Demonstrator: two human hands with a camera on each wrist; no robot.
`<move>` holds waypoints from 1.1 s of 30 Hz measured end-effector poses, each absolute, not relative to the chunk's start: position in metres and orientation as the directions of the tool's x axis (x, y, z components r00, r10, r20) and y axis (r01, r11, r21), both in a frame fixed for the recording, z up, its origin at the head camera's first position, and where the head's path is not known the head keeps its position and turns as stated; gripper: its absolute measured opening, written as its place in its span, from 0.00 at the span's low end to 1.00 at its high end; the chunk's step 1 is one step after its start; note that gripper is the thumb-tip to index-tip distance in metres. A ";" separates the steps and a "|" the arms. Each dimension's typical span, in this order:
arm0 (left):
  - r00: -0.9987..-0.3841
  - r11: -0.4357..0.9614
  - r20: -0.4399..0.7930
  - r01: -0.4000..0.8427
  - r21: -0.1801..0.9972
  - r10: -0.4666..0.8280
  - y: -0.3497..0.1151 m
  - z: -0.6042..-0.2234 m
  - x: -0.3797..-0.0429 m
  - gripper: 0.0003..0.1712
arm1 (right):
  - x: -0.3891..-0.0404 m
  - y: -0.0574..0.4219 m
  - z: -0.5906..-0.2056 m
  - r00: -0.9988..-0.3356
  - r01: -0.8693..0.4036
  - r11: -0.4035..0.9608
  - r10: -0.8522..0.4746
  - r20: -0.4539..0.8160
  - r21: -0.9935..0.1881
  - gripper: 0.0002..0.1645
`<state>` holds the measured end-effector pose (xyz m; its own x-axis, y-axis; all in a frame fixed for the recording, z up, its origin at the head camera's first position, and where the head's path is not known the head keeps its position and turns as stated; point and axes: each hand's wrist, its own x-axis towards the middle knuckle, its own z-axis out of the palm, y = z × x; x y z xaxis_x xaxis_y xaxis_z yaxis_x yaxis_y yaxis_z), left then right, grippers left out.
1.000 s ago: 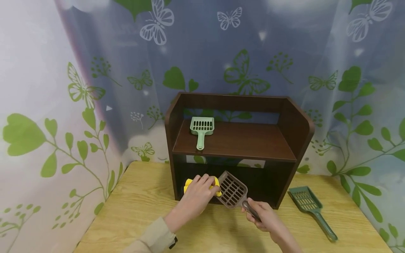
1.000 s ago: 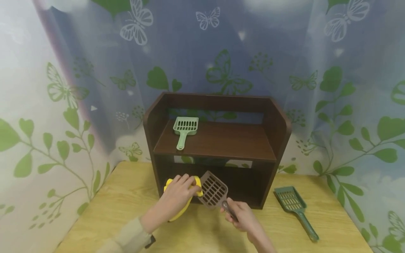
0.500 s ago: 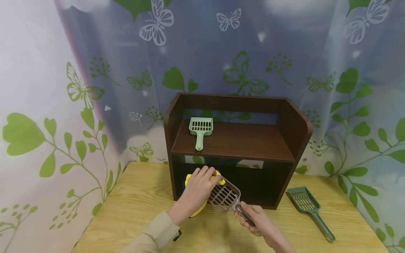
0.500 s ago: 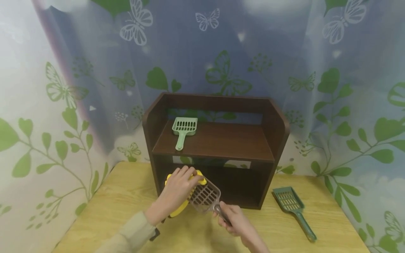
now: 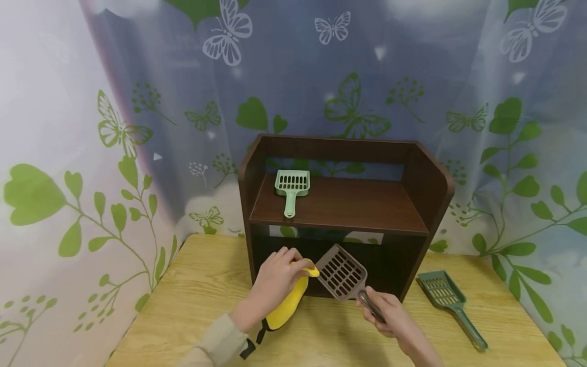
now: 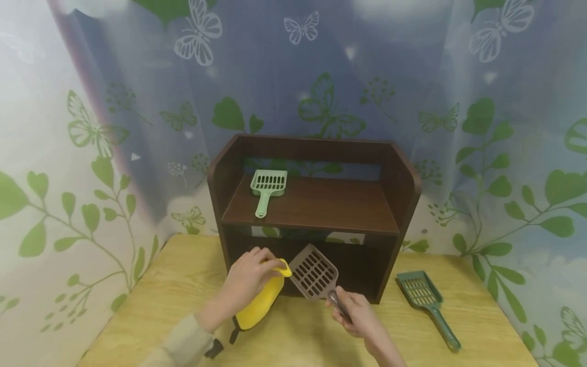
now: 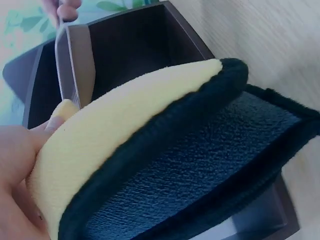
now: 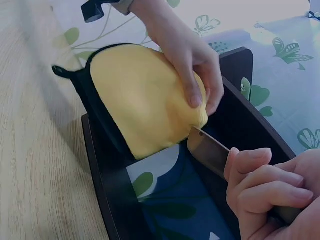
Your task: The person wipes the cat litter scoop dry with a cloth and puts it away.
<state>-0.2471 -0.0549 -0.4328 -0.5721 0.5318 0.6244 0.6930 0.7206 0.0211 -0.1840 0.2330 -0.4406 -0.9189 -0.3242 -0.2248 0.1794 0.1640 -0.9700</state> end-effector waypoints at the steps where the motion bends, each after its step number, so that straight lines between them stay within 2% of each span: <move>1: -0.595 0.717 0.623 0.693 0.077 0.508 -0.057 -0.434 -0.248 0.08 | -0.184 0.234 -0.440 -0.917 0.184 0.162 -0.326 -0.229 -0.969 0.31; 6: -0.731 0.669 0.570 0.639 0.379 0.375 -0.064 -0.437 -0.250 0.07 | -0.182 0.236 -0.438 -0.906 0.196 0.146 -0.351 -0.236 -0.970 0.31; 11: -0.855 0.506 0.448 0.517 0.691 0.261 -0.066 -0.437 -0.252 0.08 | -0.181 0.233 -0.435 -0.896 0.205 0.122 -0.375 -0.236 -0.971 0.31; 16: -0.917 0.297 0.289 0.366 0.882 0.274 -0.062 -0.436 -0.250 0.12 | -0.181 0.222 -0.436 -0.890 0.207 0.088 -0.396 -0.225 -0.974 0.31; 22: -0.941 0.183 0.184 0.242 0.953 0.282 -0.053 -0.435 -0.251 0.16 | -0.180 0.214 -0.441 -0.884 0.217 0.057 -0.413 -0.221 -0.975 0.30; 33: -0.935 0.174 0.198 0.256 0.951 0.293 -0.042 -0.424 -0.277 0.20 | -0.172 0.204 -0.450 -0.843 0.254 0.084 -0.470 -0.263 -0.964 0.31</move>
